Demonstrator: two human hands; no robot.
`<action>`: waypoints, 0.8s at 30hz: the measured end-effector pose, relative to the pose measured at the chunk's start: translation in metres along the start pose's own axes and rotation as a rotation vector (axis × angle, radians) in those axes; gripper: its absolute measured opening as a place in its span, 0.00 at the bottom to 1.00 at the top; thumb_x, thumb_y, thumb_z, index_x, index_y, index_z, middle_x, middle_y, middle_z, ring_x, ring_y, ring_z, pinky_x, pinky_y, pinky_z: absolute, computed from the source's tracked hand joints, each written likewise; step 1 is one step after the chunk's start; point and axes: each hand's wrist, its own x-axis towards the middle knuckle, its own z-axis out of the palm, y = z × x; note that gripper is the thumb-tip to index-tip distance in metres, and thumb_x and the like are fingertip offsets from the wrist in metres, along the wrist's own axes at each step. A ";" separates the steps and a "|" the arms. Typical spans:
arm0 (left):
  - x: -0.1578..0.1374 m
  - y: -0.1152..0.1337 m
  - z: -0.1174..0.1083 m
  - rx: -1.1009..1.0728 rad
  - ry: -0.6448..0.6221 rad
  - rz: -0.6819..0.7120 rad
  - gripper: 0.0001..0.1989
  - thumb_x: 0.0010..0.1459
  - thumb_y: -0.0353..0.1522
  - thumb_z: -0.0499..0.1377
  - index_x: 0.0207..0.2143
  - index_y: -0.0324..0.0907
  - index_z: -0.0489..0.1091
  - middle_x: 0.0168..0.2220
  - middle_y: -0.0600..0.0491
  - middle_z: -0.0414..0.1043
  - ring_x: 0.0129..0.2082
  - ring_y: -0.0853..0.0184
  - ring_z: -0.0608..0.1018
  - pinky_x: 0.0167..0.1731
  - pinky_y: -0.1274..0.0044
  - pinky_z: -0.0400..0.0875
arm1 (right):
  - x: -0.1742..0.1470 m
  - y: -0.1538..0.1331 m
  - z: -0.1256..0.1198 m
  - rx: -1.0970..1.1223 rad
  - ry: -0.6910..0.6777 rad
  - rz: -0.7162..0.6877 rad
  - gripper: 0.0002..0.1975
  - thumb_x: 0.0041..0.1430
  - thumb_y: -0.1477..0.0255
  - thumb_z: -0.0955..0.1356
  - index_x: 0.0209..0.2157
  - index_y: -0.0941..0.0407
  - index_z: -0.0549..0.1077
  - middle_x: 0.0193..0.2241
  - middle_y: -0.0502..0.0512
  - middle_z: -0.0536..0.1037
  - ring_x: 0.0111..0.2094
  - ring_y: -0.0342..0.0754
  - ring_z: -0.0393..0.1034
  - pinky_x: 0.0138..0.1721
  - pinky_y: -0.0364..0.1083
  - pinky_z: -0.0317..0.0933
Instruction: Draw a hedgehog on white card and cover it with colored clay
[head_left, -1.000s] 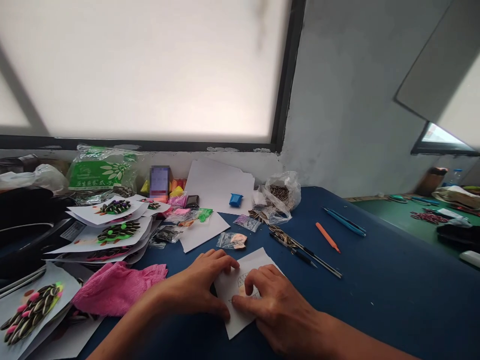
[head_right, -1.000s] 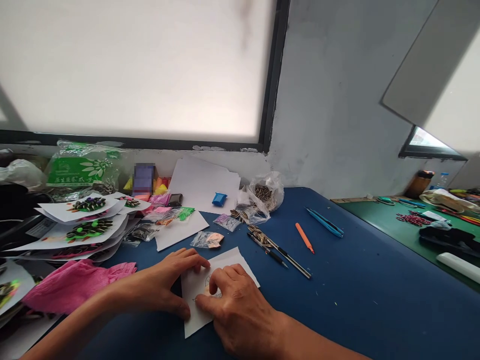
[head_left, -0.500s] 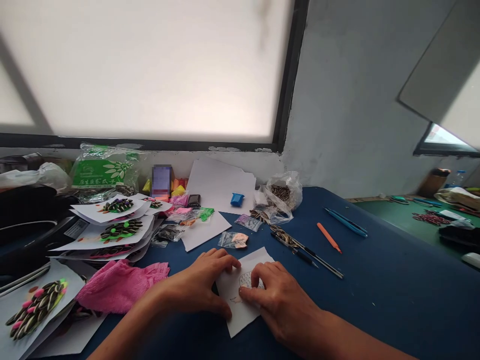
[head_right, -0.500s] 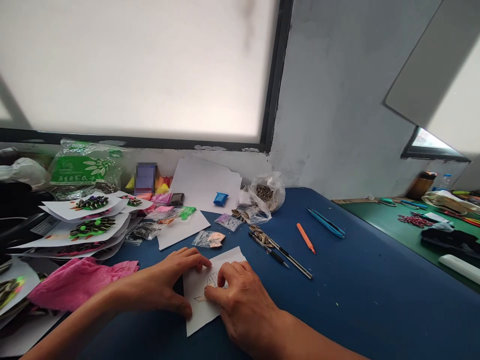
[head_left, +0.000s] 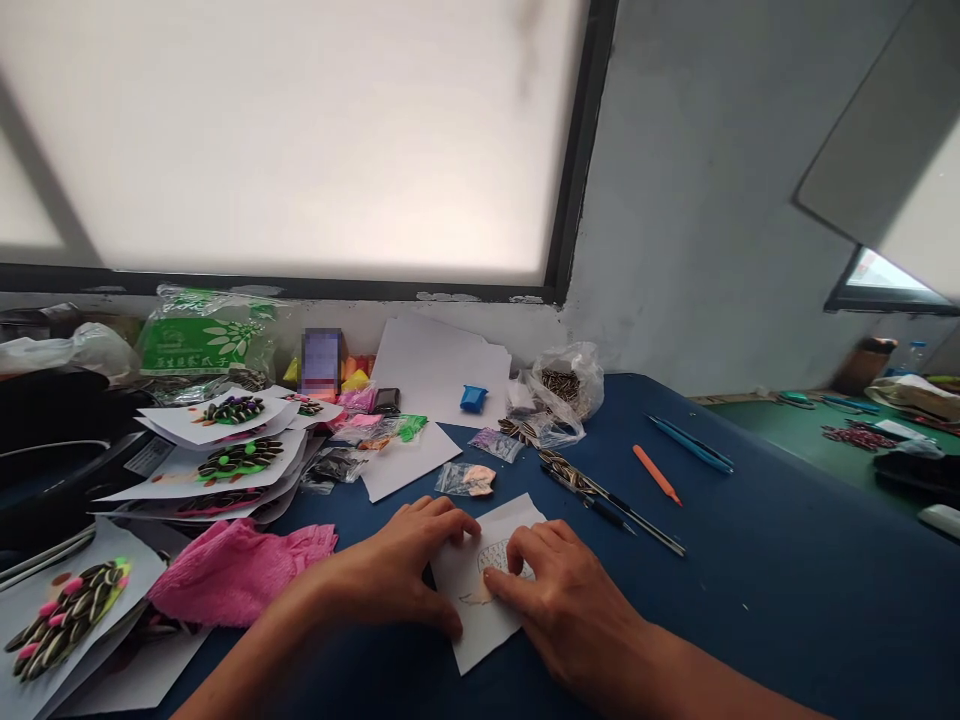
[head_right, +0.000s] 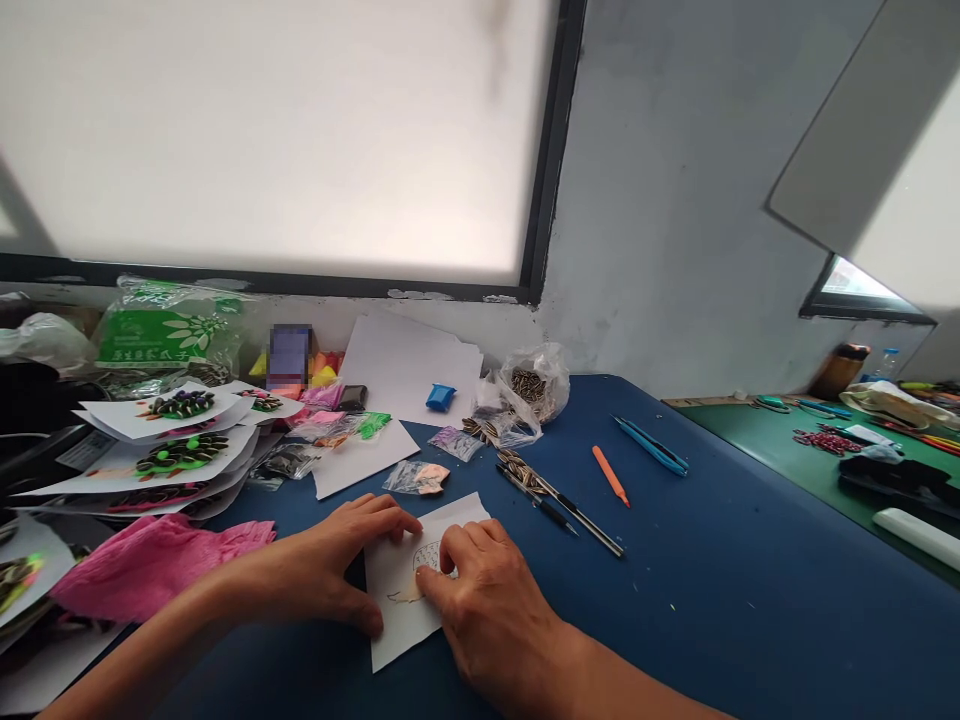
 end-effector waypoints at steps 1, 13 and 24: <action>0.000 0.000 0.000 0.000 0.000 -0.002 0.32 0.41 0.38 0.71 0.50 0.49 0.66 0.46 0.52 0.65 0.50 0.54 0.66 0.50 0.66 0.62 | 0.000 0.000 0.000 0.003 0.005 0.007 0.11 0.58 0.81 0.62 0.36 0.56 0.74 0.33 0.55 0.68 0.33 0.47 0.58 0.38 0.47 0.53; 0.000 -0.001 0.001 -0.008 0.000 -0.018 0.32 0.40 0.34 0.71 0.50 0.48 0.67 0.47 0.52 0.65 0.51 0.54 0.66 0.51 0.67 0.62 | -0.002 -0.007 0.001 -0.006 0.014 -0.043 0.13 0.60 0.80 0.61 0.41 0.57 0.74 0.32 0.56 0.70 0.32 0.48 0.60 0.36 0.47 0.52; 0.000 0.000 0.001 -0.003 0.037 0.011 0.31 0.40 0.36 0.70 0.49 0.47 0.69 0.46 0.52 0.67 0.49 0.54 0.67 0.50 0.67 0.63 | -0.006 -0.009 0.009 -0.004 0.031 -0.159 0.13 0.56 0.79 0.62 0.42 0.61 0.73 0.31 0.58 0.71 0.31 0.49 0.60 0.35 0.48 0.52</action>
